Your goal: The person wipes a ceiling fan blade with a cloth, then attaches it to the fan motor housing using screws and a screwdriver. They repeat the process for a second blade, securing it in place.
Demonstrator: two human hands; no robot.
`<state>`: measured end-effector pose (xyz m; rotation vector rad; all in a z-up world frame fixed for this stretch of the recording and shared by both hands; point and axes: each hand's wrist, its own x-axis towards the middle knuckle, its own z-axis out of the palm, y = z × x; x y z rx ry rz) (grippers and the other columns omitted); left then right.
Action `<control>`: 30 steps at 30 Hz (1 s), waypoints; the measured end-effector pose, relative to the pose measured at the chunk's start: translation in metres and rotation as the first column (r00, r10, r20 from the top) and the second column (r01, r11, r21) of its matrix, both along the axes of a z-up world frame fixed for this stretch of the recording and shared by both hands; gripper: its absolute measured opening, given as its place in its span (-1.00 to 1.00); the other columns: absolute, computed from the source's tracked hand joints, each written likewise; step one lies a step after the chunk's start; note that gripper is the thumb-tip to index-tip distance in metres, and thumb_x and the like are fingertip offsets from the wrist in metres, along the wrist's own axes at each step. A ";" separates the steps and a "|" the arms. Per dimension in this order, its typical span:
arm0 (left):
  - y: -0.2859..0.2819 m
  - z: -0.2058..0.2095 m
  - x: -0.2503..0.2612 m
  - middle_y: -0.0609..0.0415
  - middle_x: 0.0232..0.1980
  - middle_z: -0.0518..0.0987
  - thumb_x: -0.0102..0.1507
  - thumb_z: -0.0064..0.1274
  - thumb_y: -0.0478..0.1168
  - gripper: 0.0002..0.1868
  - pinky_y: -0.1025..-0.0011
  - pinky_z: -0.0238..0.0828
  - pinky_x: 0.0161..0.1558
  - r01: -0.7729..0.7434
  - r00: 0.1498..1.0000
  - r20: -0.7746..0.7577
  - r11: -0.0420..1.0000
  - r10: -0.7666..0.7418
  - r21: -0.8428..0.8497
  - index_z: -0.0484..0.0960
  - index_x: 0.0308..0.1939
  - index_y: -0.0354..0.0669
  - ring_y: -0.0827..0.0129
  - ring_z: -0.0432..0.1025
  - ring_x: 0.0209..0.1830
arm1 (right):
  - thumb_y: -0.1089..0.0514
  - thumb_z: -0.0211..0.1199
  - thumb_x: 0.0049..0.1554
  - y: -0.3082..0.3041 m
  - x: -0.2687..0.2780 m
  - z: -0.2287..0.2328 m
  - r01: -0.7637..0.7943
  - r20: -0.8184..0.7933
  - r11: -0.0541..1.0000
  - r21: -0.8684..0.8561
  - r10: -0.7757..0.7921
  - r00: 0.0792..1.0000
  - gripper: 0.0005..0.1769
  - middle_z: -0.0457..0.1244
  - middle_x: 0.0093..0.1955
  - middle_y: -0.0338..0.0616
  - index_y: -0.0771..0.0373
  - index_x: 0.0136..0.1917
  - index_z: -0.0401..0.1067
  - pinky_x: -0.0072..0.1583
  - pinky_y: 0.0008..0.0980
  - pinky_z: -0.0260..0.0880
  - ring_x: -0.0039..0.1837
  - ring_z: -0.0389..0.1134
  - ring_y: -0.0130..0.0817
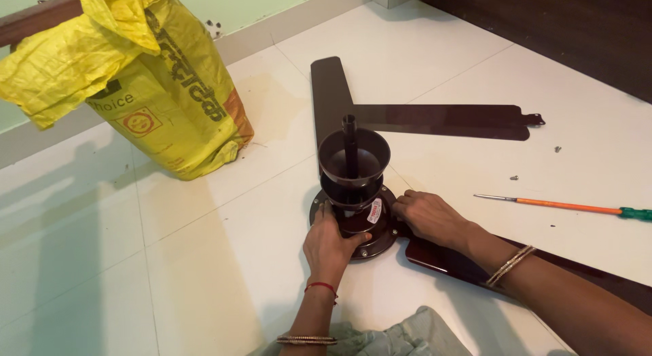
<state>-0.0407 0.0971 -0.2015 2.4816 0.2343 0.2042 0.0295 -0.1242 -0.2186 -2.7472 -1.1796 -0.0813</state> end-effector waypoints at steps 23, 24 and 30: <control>-0.008 0.003 0.000 -0.18 0.43 0.33 -0.22 0.61 0.01 0.20 0.27 0.39 0.23 -0.043 0.997 -0.069 0.998 0.046 0.037 0.29 0.37 -0.33 0.07 0.36 0.34 | 0.24 0.24 0.10 0.028 -0.022 -0.024 0.554 -0.189 0.812 0.183 -0.524 0.831 -0.89 0.38 -0.23 0.15 0.35 -0.18 0.47 0.01 -0.01 0.42 -0.11 0.42 0.05; -0.008 0.003 0.000 -0.17 0.44 0.32 -0.22 0.60 0.01 0.21 0.27 0.39 0.22 -0.048 0.995 -0.089 0.998 0.051 0.034 0.27 0.38 -0.32 0.08 0.35 0.34 | 0.22 0.26 0.10 0.028 -0.020 -0.023 0.565 -0.188 0.802 0.195 -0.535 0.824 -0.87 0.38 -0.23 0.15 0.36 -0.18 0.48 0.00 0.00 0.42 -0.11 0.42 0.06; -0.004 0.004 0.001 -0.18 0.45 0.32 -0.19 0.58 0.02 0.20 0.27 0.40 0.23 -0.019 0.992 -0.127 0.999 0.025 0.041 0.26 0.40 -0.31 0.07 0.36 0.35 | 0.14 0.26 0.14 0.004 0.001 0.001 0.524 -0.503 0.851 0.025 -0.443 0.742 -0.80 0.43 -0.11 -0.03 0.24 0.01 0.55 0.13 -0.17 0.46 -0.03 0.51 -0.17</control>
